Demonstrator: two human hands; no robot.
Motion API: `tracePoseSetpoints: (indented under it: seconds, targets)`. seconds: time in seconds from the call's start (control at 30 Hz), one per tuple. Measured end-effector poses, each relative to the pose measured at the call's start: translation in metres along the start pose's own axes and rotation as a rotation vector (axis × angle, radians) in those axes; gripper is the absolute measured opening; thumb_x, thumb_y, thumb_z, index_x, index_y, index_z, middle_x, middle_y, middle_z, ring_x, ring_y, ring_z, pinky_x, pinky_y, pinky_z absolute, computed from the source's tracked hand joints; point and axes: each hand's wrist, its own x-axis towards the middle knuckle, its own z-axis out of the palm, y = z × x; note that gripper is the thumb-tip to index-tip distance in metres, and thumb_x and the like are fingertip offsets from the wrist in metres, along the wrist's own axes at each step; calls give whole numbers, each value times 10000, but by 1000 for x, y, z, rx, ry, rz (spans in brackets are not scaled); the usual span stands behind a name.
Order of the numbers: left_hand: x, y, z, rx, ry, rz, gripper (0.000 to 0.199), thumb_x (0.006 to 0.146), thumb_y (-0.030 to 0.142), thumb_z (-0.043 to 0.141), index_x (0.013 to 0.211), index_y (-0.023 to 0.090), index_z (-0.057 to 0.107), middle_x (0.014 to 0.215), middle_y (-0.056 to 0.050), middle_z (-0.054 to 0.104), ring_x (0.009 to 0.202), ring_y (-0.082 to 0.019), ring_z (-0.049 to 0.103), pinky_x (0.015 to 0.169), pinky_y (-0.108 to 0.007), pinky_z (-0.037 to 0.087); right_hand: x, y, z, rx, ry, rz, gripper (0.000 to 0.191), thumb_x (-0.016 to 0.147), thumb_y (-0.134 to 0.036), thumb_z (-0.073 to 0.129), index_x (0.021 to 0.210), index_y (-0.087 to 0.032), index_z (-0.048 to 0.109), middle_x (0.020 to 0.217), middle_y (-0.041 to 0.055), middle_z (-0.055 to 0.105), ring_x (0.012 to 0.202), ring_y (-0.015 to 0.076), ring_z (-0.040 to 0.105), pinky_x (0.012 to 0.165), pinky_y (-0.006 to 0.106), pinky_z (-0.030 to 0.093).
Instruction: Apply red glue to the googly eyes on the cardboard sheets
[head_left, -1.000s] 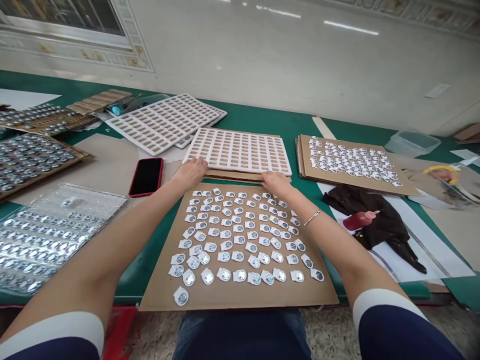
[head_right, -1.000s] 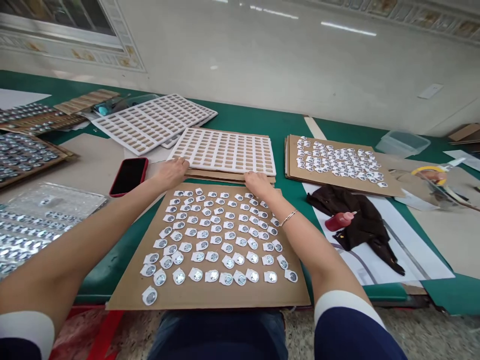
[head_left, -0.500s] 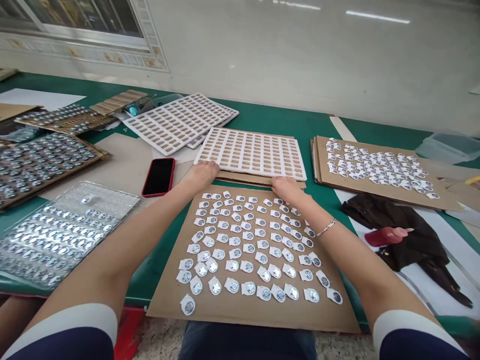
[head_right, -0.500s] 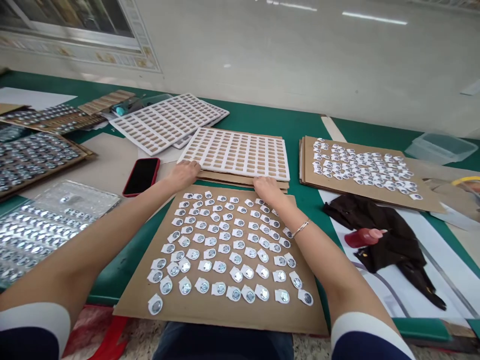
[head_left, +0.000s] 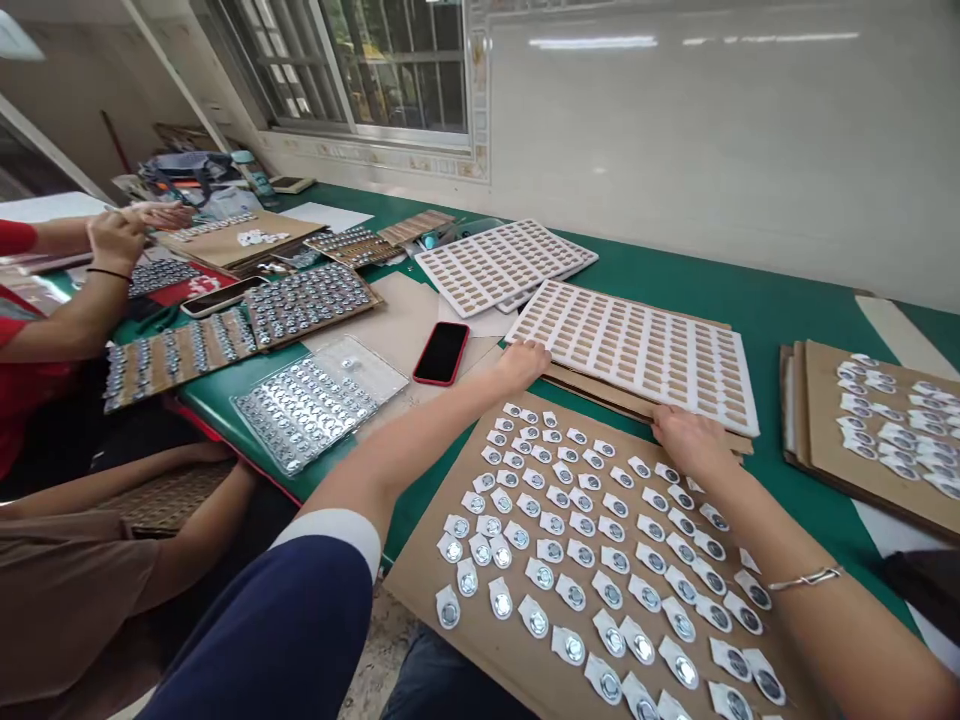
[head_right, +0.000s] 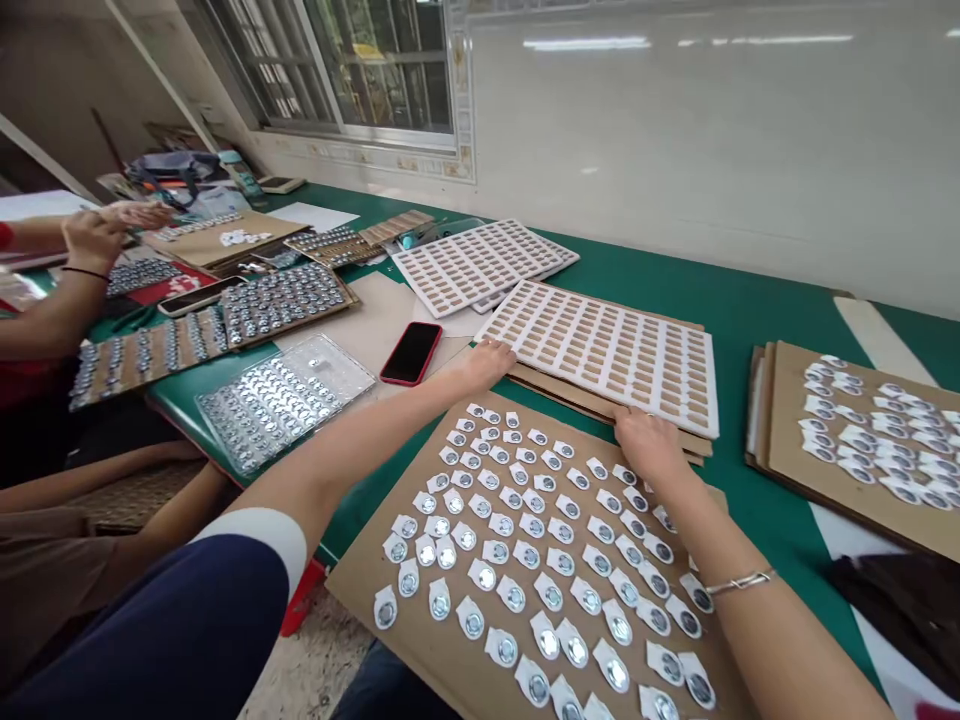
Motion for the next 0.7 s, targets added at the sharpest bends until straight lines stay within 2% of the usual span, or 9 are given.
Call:
tracePoseSetpoints:
  seconds: [0.23,0.33,0.43,0.5,0.53,0.6,0.67,0.7]
  targets:
    - [15,-2,8,-74,33,-73,295,799,-5,443,1054,48,581,1063,-190,593,1003,-267,551,804,-365,406,17,9,6,38,23,7,238,915,-255,350,966,-154,559,950,141,642,845,306,622,623,351,396]
    - [17,2,4,-129,47,-139,289,813,-10,421,1034,51,597,1071,-195,596,1021,-269,551,819,-375,407,25,12,11,78,46,21,218,896,-266,382,940,-167,571,947,140,643,843,310,611,631,363,385]
    - [12,6,-9,-218,68,-214,263,833,25,437,1025,66,611,1070,-178,608,1019,-251,560,848,-366,406,22,15,9,128,65,42,203,879,-313,425,889,-182,580,932,131,647,836,301,599,628,360,372]
    - [-1,8,-22,-299,93,-265,220,844,102,496,1028,72,614,1071,-164,616,1015,-241,565,872,-349,403,9,21,4,154,91,80,217,874,-368,444,886,-197,575,932,110,648,848,280,589,643,352,380]
    - [-12,9,-29,-345,109,-291,223,834,162,550,1029,73,614,1077,-160,618,1015,-240,566,876,-335,405,-2,26,2,241,127,121,220,856,-395,478,880,-200,576,908,96,648,842,265,585,667,351,389]
    - [-42,10,-40,-446,156,-332,270,814,276,610,1017,98,617,1096,-129,618,1010,-220,565,872,-295,409,-33,38,1,554,234,247,247,785,-435,577,863,-200,586,823,63,640,794,230,578,725,356,411]
    - [-83,9,-46,-539,196,-393,275,847,332,559,994,106,619,999,-107,644,886,-198,592,791,-282,434,-73,50,5,902,343,389,303,714,-456,642,856,-192,596,736,31,614,707,196,570,733,362,440]
    - [-106,7,-46,-603,215,-447,292,854,367,537,977,116,623,933,-89,654,811,-187,596,736,-273,440,-94,55,10,1002,376,443,333,706,-474,637,872,-188,594,717,20,601,665,179,565,704,357,460]
